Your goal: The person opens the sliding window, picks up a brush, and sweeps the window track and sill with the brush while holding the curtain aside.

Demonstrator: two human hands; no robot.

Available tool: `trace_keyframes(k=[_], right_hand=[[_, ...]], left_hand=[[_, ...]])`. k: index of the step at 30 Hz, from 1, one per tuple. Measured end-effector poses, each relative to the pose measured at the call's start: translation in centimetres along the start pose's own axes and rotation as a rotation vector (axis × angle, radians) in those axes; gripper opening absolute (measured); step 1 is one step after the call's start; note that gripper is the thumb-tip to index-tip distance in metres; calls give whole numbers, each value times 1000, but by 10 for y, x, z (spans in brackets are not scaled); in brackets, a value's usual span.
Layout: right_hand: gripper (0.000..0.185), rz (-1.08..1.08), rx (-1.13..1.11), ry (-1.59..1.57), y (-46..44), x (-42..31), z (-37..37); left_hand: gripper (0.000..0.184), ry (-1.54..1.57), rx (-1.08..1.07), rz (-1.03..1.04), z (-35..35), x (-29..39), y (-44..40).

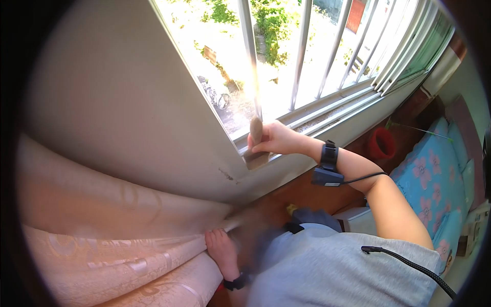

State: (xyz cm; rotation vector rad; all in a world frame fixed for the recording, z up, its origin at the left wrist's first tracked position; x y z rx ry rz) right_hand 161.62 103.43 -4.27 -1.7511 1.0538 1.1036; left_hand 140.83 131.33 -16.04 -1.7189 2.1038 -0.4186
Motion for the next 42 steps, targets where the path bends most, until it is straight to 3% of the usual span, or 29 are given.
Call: trace_keyframes(k=[2,6,8,14,18,23,27,29,34,36,38,40,42], right_hand=[[14,-17,-31,215,-2,-5,7],[15,-139,-133,325,3,9,-8],[17,-199,-72,473,9,3,-34],[12,69,91,51,24,1,-95],[11,100,173,-84,27,25,-97],[14,102,368,-198,27,49,-95],[13,66,363,-233,22,46,-97],[17,-127,330,-85,19,34,-99],[25,-181,183,236,13,4,-98],[23,-559,92,566,12,1,-88],[29,-603,-8,610,11,6,-76],[37,-745,-121,968,14,17,-59],[44,-756,-222,1064,18,25,-48]], left_hand=[[13,2,-18,2,-1,2,-2],[13,30,-1,-2,-3,6,-5],[13,29,-18,-36,-2,7,-5],[14,-32,-67,-22,1,11,-5],[15,-53,-34,21,-1,14,-6],[14,-65,-154,-19,5,14,0],[10,-104,-107,9,3,19,1],[8,-109,-101,-10,-3,24,-1],[10,-146,-105,-34,-11,31,-4],[10,-140,-109,-54,-12,32,-2],[10,-150,-134,-68,-13,33,-1],[10,-162,-144,-73,-12,33,1],[10,-173,-160,-73,-12,33,2]])
Point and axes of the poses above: each hand's wrist, its own y-axis away from the middle knuckle, its own z-axis out of the palm, x = y × z, the point moved 3 cm from there along -y, towards the middle knuckle, and after that the axes turned 12 degrees about x, right-handed, at the moved point
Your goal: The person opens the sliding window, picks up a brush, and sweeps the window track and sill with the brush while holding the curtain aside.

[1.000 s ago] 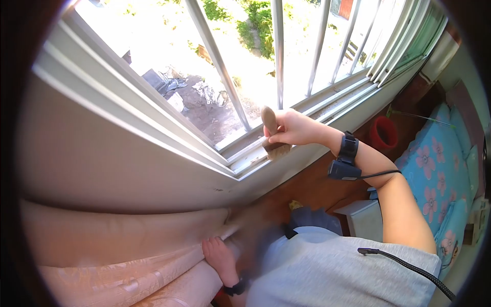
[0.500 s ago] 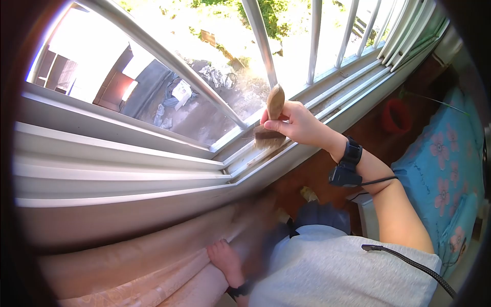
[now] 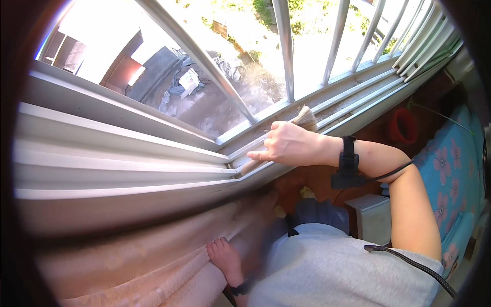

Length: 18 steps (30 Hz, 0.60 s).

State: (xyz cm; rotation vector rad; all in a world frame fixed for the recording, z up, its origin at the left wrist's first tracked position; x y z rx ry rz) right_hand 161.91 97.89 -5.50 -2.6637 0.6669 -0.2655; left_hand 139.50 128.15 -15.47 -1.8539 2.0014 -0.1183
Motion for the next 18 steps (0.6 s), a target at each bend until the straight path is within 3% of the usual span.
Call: trace_keyframes(k=[7,10,18], right_hand=[[26,-127,-56,29,-14,-26,23],[25,-217,-157,122,-21,-42,38],[25,-234,-98,243,-37,-60,40]], left_hand=[[11,-26,-45,-18,-1,5,1],[11,-39,-59,-23,-2,7,0],[12,-42,-77,-27,-1,7,-1]])
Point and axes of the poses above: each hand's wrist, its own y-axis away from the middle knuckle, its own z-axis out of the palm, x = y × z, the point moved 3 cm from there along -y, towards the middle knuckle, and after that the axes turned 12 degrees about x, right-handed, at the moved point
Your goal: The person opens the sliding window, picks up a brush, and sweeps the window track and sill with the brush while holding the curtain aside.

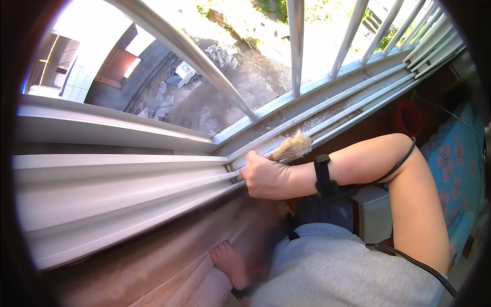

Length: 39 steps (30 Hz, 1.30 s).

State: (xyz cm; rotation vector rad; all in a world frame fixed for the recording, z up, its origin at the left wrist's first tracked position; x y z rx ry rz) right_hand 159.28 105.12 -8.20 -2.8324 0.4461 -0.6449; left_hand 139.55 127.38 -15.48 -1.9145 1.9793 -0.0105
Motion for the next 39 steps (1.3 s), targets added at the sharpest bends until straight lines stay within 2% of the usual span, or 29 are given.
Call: trace_keyframes(k=[4,6,10,13,18,19,22,27,28,29,30,32,36,39], right_hand=[[23,-22,-29,-6,4,7,-8],[21,-80,-170,-9,5,10,-11],[19,-123,-164,-16,-3,7,-13],[19,-55,-99,-34,-10,6,-11],[21,-86,-215,-19,3,14,-19],[15,-55,-186,45,5,14,-17],[22,-67,-93,51,2,9,-13],[16,-43,-105,-58,-5,4,-2],[15,-43,-81,-56,-4,8,-8],[10,-102,-169,10,3,12,-13],[10,-100,-166,13,7,19,-21],[9,-158,-202,45,16,27,-30],[12,-107,-197,20,5,19,-31],[16,-38,-113,40,-5,-2,-4]], left_hand=[[12,3,9,0,3,-4,0],[12,-3,-4,6,3,-8,2],[13,-9,-16,-28,1,-9,7],[13,-9,22,-21,0,-10,3],[12,-28,-12,3,2,-14,0],[12,-21,-5,-7,3,-14,2],[12,-12,-2,-29,2,-13,6],[12,-30,16,-23,2,-9,5],[12,-16,-36,-40,3,-9,4],[12,0,-83,-60,5,-9,2],[12,-2,-79,-59,4,-9,1],[13,-19,10,-31,0,-5,2],[13,-32,5,-44,-1,-3,9],[15,-38,2,-37,2,-1,8]])
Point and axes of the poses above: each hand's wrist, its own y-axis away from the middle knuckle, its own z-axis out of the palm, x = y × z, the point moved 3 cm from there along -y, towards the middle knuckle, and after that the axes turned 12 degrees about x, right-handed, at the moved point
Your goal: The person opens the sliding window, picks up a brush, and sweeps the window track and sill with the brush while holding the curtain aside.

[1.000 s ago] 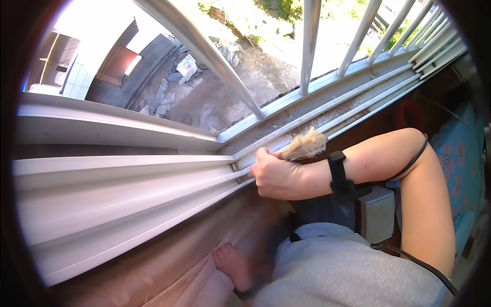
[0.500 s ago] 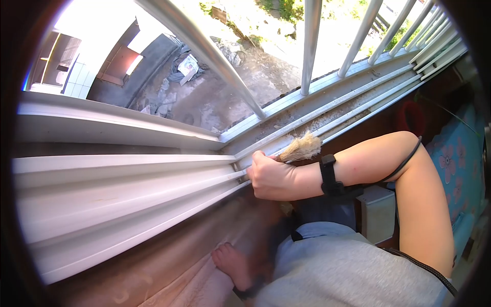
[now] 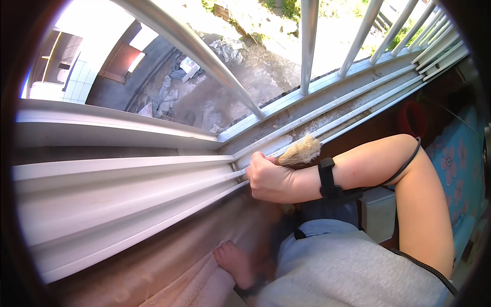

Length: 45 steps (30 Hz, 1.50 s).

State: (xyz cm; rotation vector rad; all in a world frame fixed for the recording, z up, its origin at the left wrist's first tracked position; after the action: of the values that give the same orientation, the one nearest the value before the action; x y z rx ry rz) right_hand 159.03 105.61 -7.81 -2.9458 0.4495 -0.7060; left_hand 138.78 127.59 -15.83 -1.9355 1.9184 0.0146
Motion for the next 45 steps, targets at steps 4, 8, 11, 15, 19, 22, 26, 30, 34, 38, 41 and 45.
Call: trace_keyframes(k=[4,8,11,15,19,22,26,30,34,38,41,45], right_hand=[[16,18,-6,-88,3,11,-5],[12,-87,-72,-79,22,27,-5],[12,-104,-48,-58,23,27,-4],[13,-11,63,-115,4,14,4],[17,-36,146,-53,13,24,-4],[20,-109,46,-110,17,36,-11],[19,-142,68,-29,13,39,-17],[16,-89,111,-72,13,21,3],[13,-75,69,-82,16,26,-4],[15,-103,31,-157,23,34,-6],[16,-13,95,-169,26,28,6],[38,-15,116,-219,24,23,8]], left_hand=[[15,-24,-16,5,-3,7,-3],[16,8,-32,3,-7,9,-12],[18,-49,-55,-18,-8,11,-5],[19,-75,-64,-13,-4,11,2],[20,-42,-64,4,-3,8,3],[20,-52,-69,-15,-3,10,-2],[19,-53,-64,-36,-3,9,-2],[19,-58,-79,-36,-2,8,-6],[20,-51,-86,-24,2,10,-13],[22,-62,-96,-9,7,8,-12],[21,-66,-102,-33,0,9,-12],[21,-76,-101,-50,-1,5,-13]])
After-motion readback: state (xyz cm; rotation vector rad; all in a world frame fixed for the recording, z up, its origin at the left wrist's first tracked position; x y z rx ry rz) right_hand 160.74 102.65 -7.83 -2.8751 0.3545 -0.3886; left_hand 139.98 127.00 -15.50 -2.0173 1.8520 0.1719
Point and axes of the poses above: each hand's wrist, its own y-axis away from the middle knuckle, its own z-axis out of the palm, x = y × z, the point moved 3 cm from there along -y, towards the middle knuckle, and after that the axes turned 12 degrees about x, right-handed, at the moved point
